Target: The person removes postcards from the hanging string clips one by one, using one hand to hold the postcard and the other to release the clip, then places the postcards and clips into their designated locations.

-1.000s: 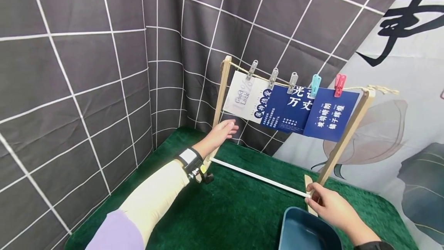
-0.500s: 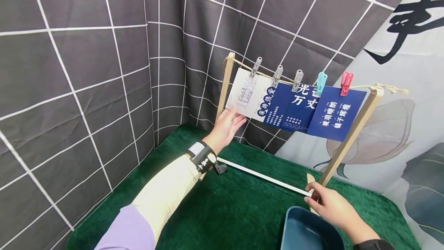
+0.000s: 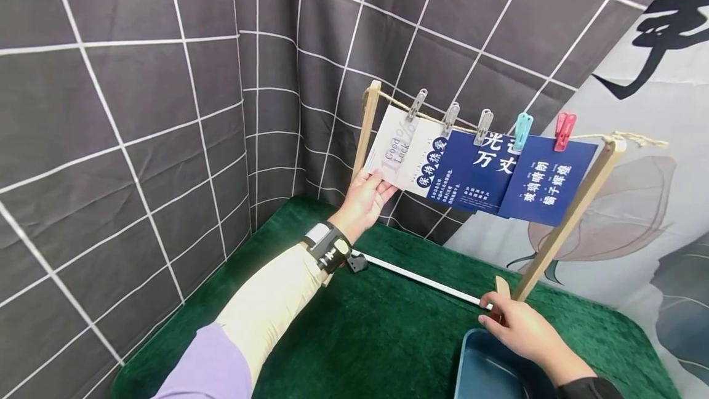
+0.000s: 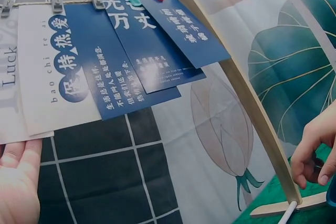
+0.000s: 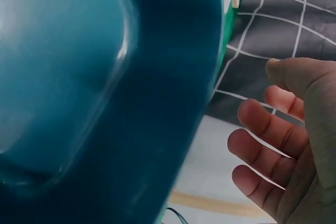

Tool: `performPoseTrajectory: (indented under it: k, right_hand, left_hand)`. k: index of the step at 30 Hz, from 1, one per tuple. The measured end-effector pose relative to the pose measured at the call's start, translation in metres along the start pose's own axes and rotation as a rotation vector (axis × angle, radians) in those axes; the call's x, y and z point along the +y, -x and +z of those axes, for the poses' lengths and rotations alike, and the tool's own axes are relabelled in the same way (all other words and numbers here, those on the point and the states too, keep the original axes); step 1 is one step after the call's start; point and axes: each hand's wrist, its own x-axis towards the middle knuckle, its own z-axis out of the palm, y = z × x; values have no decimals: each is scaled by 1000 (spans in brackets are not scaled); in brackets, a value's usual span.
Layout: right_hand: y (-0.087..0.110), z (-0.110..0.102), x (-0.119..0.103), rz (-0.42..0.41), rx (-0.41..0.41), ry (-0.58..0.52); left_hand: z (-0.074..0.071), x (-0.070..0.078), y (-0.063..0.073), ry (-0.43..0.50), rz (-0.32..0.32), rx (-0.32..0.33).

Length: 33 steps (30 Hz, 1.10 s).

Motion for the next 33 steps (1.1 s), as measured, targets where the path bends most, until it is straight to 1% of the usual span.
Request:
performPoseTrajectory:
  k: [3, 7, 10, 14, 16, 18, 21, 24, 28, 33]
  right_hand:
    - [-2, 3, -1, -8, -8, -4]
    - [-11, 6, -7, -32, -20, -12]
    - [-23, 4, -15, -86, -24, -8]
    - [-45, -5, -36, -136, 21, 61]
    - [-58, -12, -50, -160, 60, 92]
    - [-71, -22, -64, -174, 80, 99]
    - [-88, -37, -87, -237, 129, 115]
    - [-104, -54, -111, -285, 158, 140]
    - [-120, -78, -144, -332, 173, 188]
    - [-134, -112, -181, -359, 235, 272]
  left_hand:
    - [2, -1, 1, -12, -9, 1]
    - [3, -2, 1, -16, -11, 0]
    - [2, -2, 1, -15, -11, -4]
    - [2, -3, 1, -5, -3, -1]
    - [2, -3, 1, 1, -2, 12]
    - [2, -4, 1, 4, -2, 31]
    - [3, -4, 2, -2, -6, 49]
    - [3, -5, 3, 1, -4, 55]
    - [2, -5, 5, 17, -6, 59]
    - [2, -5, 8, 5, -16, 56]
